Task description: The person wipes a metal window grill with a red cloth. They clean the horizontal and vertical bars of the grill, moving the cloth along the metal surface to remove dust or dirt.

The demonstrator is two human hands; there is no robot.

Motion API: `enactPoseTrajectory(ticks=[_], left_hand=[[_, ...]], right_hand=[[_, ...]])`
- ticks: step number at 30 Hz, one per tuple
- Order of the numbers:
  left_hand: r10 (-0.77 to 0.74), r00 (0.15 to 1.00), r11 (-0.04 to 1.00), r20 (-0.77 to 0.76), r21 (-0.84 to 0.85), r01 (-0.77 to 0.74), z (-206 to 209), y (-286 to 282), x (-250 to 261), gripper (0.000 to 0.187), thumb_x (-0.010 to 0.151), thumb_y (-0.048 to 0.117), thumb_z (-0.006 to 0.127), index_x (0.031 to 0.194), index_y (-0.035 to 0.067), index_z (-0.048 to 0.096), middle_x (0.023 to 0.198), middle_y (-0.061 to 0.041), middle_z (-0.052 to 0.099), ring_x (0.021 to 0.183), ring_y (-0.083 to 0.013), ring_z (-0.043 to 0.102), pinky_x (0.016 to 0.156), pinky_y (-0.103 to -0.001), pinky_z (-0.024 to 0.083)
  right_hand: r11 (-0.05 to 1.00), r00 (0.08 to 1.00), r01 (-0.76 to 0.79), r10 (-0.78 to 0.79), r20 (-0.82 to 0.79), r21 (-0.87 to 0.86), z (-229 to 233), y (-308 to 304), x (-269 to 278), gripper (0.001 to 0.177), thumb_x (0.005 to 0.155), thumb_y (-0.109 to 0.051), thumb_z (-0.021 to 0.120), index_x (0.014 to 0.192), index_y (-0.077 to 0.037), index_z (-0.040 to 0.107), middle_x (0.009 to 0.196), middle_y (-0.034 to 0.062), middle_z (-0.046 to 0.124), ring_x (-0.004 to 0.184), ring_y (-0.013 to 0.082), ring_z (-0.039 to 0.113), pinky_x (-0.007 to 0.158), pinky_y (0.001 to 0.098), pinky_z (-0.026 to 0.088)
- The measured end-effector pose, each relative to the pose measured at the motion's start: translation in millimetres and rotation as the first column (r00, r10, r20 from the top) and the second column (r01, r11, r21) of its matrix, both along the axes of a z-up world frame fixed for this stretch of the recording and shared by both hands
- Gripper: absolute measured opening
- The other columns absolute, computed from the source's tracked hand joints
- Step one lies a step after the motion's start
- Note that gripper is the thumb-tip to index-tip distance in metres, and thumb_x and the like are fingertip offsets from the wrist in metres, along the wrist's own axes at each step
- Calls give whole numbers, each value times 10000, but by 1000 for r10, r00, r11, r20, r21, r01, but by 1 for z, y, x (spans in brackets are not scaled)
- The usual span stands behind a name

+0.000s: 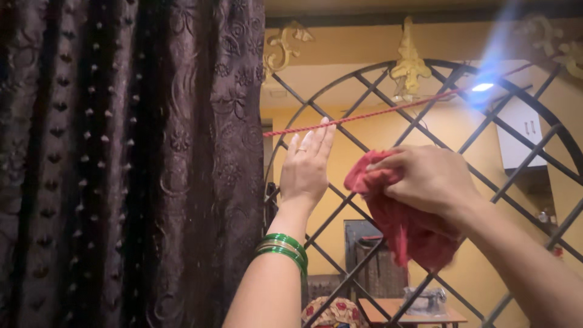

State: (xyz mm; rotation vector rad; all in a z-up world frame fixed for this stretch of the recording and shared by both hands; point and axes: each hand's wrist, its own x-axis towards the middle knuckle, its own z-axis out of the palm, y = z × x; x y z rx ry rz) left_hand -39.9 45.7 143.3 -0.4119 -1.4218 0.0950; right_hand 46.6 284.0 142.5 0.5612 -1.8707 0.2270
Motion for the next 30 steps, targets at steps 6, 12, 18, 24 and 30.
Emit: enactPoseTrajectory(ticks=[6, 12, 18, 24, 30], left_hand=[[-20, 999, 999, -35, 28, 21, -32, 17, 15, 733, 915, 319, 616, 1525, -15, 384, 1640, -159, 316, 1507, -293, 325, 1226, -547, 167], [-41, 999, 998, -11, 37, 42, -51, 28, 23, 742, 910, 386, 648, 1520, 41, 406, 1654, -156, 301, 1544, -317, 261, 1259, -531, 150], [-110, 993, 993, 49, 40, 108, -22, 45, 20, 858, 935, 429, 656, 1580, -12, 300, 1668, -186, 280, 1573, -316, 238, 1288, -480, 132], [30, 981, 996, 190, 80, -46, 49, 81, 19, 1089, 802, 606, 648, 1553, -46, 205, 1640, -209, 213, 1537, -291, 163, 1261, -435, 70], [280, 932, 959, 229, -99, -264, 78, 76, 17, 1095, 797, 629, 637, 1574, -4, 198, 1660, -154, 163, 1547, -248, 130, 1240, -474, 51]], right_hand=[[990, 973, 98, -117, -197, -104, -39, 6, -26, 241, 857, -480, 770, 1039, -331, 823, 1348, -70, 681, 947, 215, 705, 762, 370, 572], [981, 984, 173, -169, 48, -85, -56, 44, -24, 395, 663, -383, 821, 1057, -356, 818, 1084, -69, 753, 916, 221, 734, 783, 390, 587], [984, 929, 60, -116, -352, -167, -3, 39, -26, 381, 749, -348, 748, 1123, -387, 807, 1214, -32, 728, 920, 250, 715, 724, 403, 562], [997, 816, 43, -75, -573, -69, 67, 17, -73, 237, 852, -437, 752, 1061, -350, 823, 1260, -12, 724, 952, 258, 683, 736, 403, 555], [983, 879, 170, -180, -441, -63, 66, 33, -73, 266, 821, -489, 743, 1001, -314, 831, 1008, 5, 747, 873, 287, 695, 799, 432, 555]])
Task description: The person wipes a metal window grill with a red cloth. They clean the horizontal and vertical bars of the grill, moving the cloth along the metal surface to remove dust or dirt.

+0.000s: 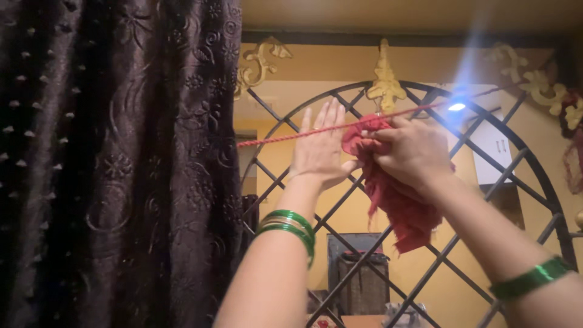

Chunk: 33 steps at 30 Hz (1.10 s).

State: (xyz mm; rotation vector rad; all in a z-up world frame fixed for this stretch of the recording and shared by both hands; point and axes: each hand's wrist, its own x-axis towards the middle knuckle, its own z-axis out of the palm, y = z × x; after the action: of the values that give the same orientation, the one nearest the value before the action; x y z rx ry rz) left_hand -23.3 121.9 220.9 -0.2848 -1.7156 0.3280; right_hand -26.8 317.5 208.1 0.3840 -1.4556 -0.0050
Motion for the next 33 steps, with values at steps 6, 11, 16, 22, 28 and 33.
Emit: enactPoseTrajectory(ticks=[6, 11, 16, 22, 28, 33], left_hand=[[82, 981, 988, -175, -115, -103, 14, -16, -4, 832, 886, 577, 612, 1541, 124, 369, 1707, -52, 184, 1576, -191, 154, 1281, -518, 69], [-56, 986, 997, -156, -56, 48, 13, -18, -4, 874, 817, 518, 665, 1538, 127, 361, 1668, -68, 180, 1538, -205, 154, 1229, -578, 63], [-211, 956, 977, -203, -35, 208, 14, -25, -17, 755, 827, 324, 640, 1518, 105, 428, 1657, -97, 244, 1542, -248, 205, 1261, -534, 91], [-290, 921, 957, -260, -58, 285, 11, -32, -32, 598, 854, 126, 563, 1451, 161, 551, 1621, -96, 391, 1534, -248, 287, 1276, -531, 106], [-191, 959, 981, -210, -3, 195, 7, -28, -31, 525, 887, 164, 547, 1410, 124, 556, 1523, -73, 498, 1547, -253, 276, 1286, -543, 95], [-192, 918, 981, -347, -48, 187, 0, -30, -36, 510, 931, 227, 543, 1427, 104, 558, 1570, -101, 464, 1534, -282, 279, 1270, -546, 124]], right_hand=[[991, 933, 124, -136, 333, 59, 24, 2, 21, 271, 772, -368, 729, 1021, -329, 827, 977, 24, 766, 930, 254, 727, 849, 420, 562], [997, 986, -79, 80, -144, 8, 28, -24, 0, 215, 857, -423, 733, 1017, -312, 825, 1100, 26, 749, 995, 287, 694, 789, 453, 560], [993, 995, -65, 72, 74, -96, 20, -25, -1, 328, 816, -420, 740, 1134, -383, 807, 986, 76, 749, 952, 303, 705, 790, 453, 569], [992, 920, 104, -69, 386, -71, 17, -15, 33, 278, 829, -406, 726, 1084, -352, 822, 997, 69, 782, 934, 280, 745, 850, 430, 578], [998, 965, -67, 63, 255, 5, 23, 0, 31, 353, 741, -361, 737, 1079, -309, 822, 1005, 58, 770, 910, 279, 741, 830, 429, 575], [996, 990, -43, 53, 133, -77, 1, -11, 20, 296, 839, -489, 726, 1047, -305, 829, 956, 106, 749, 920, 311, 718, 806, 457, 560]])
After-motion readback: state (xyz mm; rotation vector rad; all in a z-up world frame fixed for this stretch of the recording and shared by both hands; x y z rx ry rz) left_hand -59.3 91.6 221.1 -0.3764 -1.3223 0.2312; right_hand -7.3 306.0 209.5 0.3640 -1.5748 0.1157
